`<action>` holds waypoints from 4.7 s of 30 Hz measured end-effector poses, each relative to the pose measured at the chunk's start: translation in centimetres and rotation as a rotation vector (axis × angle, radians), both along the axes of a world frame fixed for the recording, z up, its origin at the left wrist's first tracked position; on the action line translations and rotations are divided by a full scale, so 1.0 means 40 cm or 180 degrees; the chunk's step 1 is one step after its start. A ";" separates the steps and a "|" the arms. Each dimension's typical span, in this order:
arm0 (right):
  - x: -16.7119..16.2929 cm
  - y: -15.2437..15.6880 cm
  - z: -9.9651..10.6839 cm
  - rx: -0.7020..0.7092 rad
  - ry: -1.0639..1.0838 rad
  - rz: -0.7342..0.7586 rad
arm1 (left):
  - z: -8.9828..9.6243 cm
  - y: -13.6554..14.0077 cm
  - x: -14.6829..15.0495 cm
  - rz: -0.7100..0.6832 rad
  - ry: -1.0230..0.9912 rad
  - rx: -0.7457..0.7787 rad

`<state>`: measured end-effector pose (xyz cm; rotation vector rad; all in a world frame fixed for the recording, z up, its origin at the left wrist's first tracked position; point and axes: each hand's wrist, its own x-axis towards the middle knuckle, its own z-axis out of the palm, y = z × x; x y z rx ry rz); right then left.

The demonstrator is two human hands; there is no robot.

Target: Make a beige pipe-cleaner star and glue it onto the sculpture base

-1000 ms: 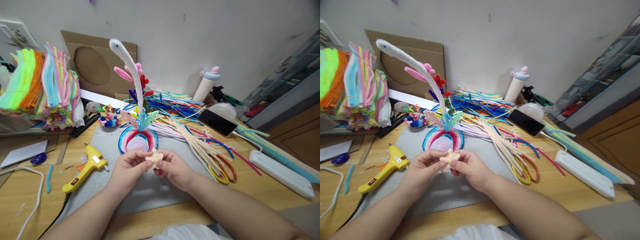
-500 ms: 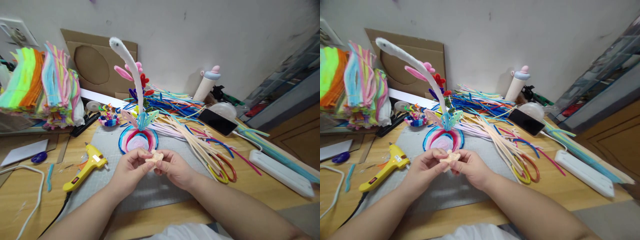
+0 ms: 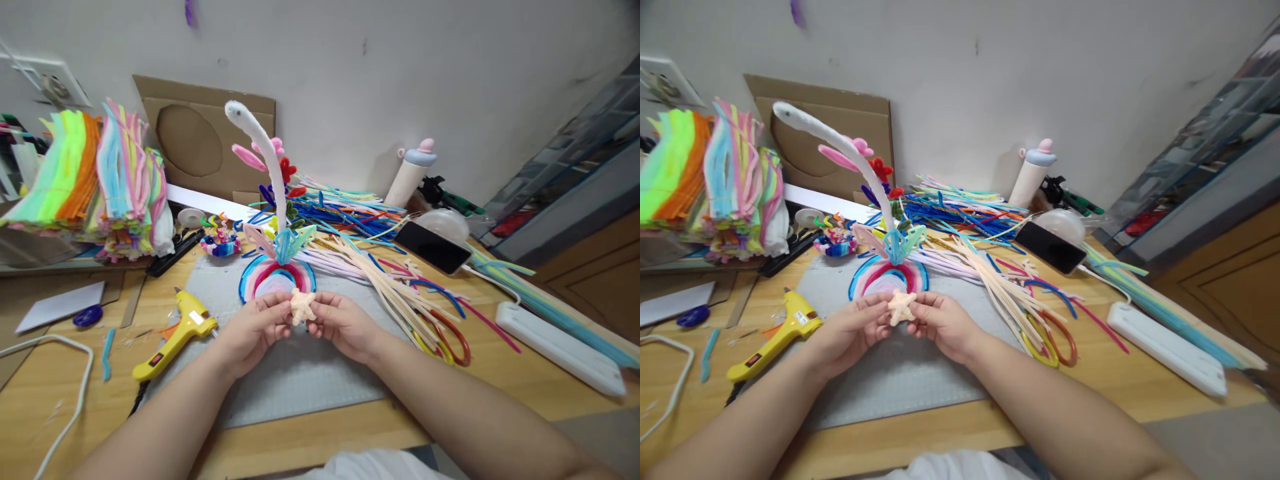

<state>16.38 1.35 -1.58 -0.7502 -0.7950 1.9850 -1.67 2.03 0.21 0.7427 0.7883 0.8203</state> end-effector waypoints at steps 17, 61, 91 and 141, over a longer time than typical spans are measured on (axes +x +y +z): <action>-0.003 -0.001 -0.019 0.0252 -0.0050 0.0004 | 0.020 -0.021 0.002 -0.0185 0.0021 0.0234; 0.243 0.148 0.039 0.1194 -0.5723 -0.0963 | 0.050 -0.029 0.002 0.0377 0.0396 0.0207; 0.140 0.103 0.264 0.3012 -0.5225 -0.1256 | 0.061 -0.054 0.019 0.0524 0.0429 0.1028; 0.003 -0.093 0.099 0.3471 -0.2570 -0.1006 | 0.037 -0.076 0.012 0.0443 0.0715 0.1629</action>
